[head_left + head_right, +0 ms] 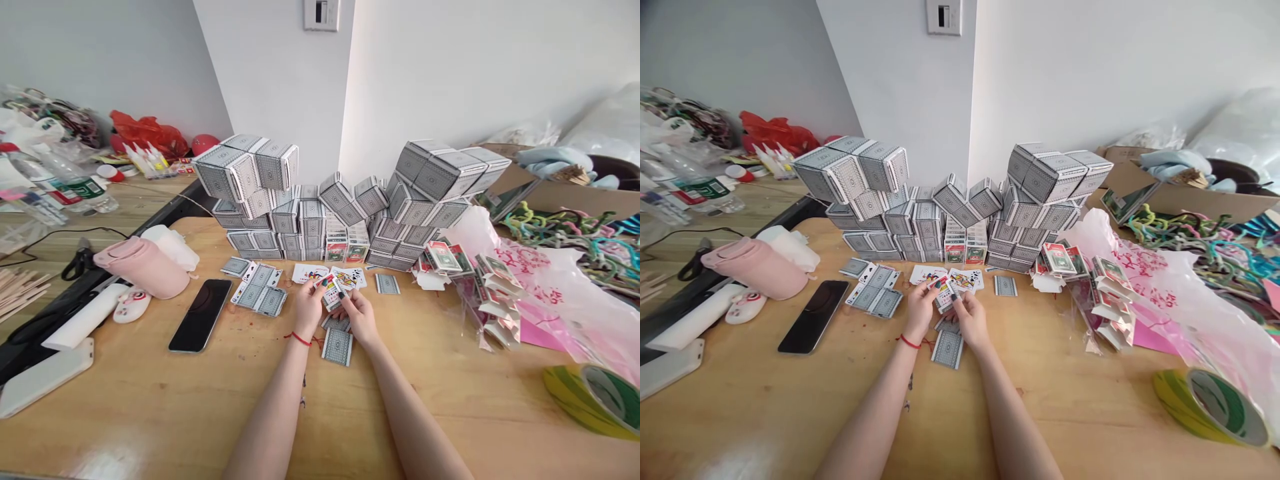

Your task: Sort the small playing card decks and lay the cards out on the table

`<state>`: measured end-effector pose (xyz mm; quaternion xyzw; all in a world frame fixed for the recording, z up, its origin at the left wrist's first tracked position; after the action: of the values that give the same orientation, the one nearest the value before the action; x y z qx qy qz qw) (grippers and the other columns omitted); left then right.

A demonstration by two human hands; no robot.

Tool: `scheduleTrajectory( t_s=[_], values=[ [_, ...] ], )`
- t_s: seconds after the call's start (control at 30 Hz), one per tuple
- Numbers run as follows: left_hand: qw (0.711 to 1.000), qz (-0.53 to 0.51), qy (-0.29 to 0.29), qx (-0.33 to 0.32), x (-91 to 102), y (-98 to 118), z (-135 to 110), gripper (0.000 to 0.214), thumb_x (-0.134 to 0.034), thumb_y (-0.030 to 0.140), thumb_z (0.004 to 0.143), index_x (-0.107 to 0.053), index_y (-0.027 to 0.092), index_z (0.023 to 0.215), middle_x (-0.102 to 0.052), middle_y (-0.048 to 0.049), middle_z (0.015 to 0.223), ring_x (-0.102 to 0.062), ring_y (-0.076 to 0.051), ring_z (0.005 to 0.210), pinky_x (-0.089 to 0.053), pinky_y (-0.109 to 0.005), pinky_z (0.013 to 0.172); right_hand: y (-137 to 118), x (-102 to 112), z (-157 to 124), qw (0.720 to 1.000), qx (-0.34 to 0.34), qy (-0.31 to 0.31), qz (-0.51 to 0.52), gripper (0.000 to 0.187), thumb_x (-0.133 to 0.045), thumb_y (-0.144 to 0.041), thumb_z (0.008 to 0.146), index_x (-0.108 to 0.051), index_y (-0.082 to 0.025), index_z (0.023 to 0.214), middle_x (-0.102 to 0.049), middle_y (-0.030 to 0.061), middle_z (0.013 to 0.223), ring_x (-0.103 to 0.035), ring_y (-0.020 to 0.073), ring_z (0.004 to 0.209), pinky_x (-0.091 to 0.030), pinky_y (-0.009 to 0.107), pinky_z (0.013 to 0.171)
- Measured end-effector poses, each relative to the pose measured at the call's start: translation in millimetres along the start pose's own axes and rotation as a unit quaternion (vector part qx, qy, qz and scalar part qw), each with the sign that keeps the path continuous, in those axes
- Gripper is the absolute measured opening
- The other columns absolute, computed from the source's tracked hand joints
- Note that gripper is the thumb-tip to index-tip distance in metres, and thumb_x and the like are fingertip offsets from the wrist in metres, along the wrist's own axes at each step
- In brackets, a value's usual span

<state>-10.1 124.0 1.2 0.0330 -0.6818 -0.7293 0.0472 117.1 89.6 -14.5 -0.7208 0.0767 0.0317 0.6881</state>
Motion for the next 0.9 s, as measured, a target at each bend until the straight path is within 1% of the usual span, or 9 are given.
scheduleTrajectory(
  t_s=[0.1,0.2,0.33,0.43,0.53,0.63,0.73,0.8,0.9],
  values=[
    [0.999,0.029,-0.022,-0.007,-1.5,4,0,0.02,-0.051,0.032,0.073,-0.057,0.014,0.068,-0.053,0.0,0.059,-0.046,-0.011,0.054,-0.034,-0.02,0.048,-3,-3,-2,0.999,0.013,0.003,-0.041,0.033,-0.049,-0.051,0.076,-0.048,-0.02,0.066,-0.054,-0.0021,0.049,-0.05,0.0125,0.043,-0.039,0.025,0.043],
    [0.997,0.053,-0.053,-0.032,-9.5,9,-3,0.021,-0.05,0.032,0.074,-0.055,0.015,0.064,-0.054,-0.0005,0.061,-0.047,-0.011,0.057,-0.035,-0.021,0.052,-3,0,-3,0.999,0.012,0.035,-0.034,0.029,-0.051,-0.05,0.075,-0.05,-0.021,0.07,-0.05,-0.0042,0.051,-0.044,0.0105,0.041,-0.038,0.023,0.04],
    [0.995,0.06,-0.066,-0.042,-16.1,9,-6,0.022,-0.048,0.034,0.076,-0.056,0.015,0.069,-0.058,-0.0018,0.067,-0.05,-0.013,0.064,-0.038,-0.022,0.058,-5,3,-4,0.999,0.016,0.046,0.017,0.025,-0.054,-0.044,0.074,-0.05,-0.022,0.084,-0.049,-0.0053,0.055,-0.041,0.0087,0.041,-0.037,0.02,0.037],
    [0.998,0.024,-0.049,-0.02,-14.7,4,-6,0.028,-0.043,0.038,0.08,-0.056,0.014,0.073,-0.058,-0.0027,0.068,-0.051,-0.013,0.063,-0.039,-0.022,0.056,-6,2,-3,0.998,0.021,0.042,0.031,0.026,-0.053,-0.041,0.075,-0.048,-0.022,0.091,-0.051,-0.0053,0.055,-0.042,0.0087,0.04,-0.037,0.02,0.036],
    [0.999,-0.017,-0.037,-0.007,-13.1,1,-5,0.032,-0.037,0.039,0.082,-0.055,0.014,0.076,-0.058,-0.0037,0.071,-0.052,-0.013,0.063,-0.04,-0.022,0.056,-8,4,-2,0.997,0.029,0.062,0.041,0.024,-0.051,-0.04,0.076,-0.046,-0.023,0.093,-0.052,-0.0053,0.055,-0.043,0.0086,0.038,-0.037,0.019,0.035],
    [0.998,-0.024,-0.063,-0.012,-17.5,3,-8,0.025,-0.039,0.034,0.082,-0.056,0.015,0.08,-0.059,-0.0035,0.077,-0.051,-0.012,0.064,-0.041,-0.021,0.056,-9,7,0,0.995,0.034,0.074,0.06,0.023,-0.05,-0.038,0.078,-0.042,-0.024,0.094,-0.052,-0.0064,0.053,-0.043,0.0088,0.037,-0.036,0.019,0.033],
    [0.997,-0.026,-0.077,-0.008,-20.6,4,-10,0.019,-0.043,0.026,0.079,-0.056,0.016,0.089,-0.059,-0.0032,0.082,-0.051,-0.011,0.064,-0.041,-0.02,0.055,-8,7,2,0.994,0.031,0.066,0.077,0.022,-0.05,-0.037,0.077,-0.04,-0.025,0.094,-0.052,-0.0071,0.051,-0.044,0.0089,0.036,-0.036,0.018,0.032],
    [0.997,-0.033,-0.075,0.003,-21.2,2,-11,0.02,-0.044,0.023,0.078,-0.055,0.016,0.094,-0.058,-0.0025,0.079,-0.05,-0.01,0.061,-0.041,-0.019,0.053,-8,7,2,0.994,0.026,0.061,0.083,0.022,-0.05,-0.037,0.077,-0.04,-0.025,0.092,-0.051,-0.0073,0.051,-0.044,0.0086,0.035,-0.036,0.018,0.032],
    [0.994,-0.058,-0.083,0.03,-24.4,1,-13,0.02,-0.044,0.022,0.077,-0.052,0.016,0.095,-0.054,0.0005,0.067,-0.047,-0.008,0.05,-0.038,-0.018,0.045,-7,8,3,0.995,0.02,0.058,0.083,0.02,-0.05,-0.036,0.077,-0.039,-0.025,0.089,-0.05,-0.0079,0.05,-0.043,0.0083,0.035,-0.036,0.018,0.031]
  ],
)
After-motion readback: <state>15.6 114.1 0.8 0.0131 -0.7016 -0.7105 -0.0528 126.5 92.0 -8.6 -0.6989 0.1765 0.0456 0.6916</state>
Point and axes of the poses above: each hand's wrist, its own z-axis towards the middle knuckle, its own x-axis out of the back of the hand, y = z × x, the point moved 8 cm from there along z, towards the middle knuckle
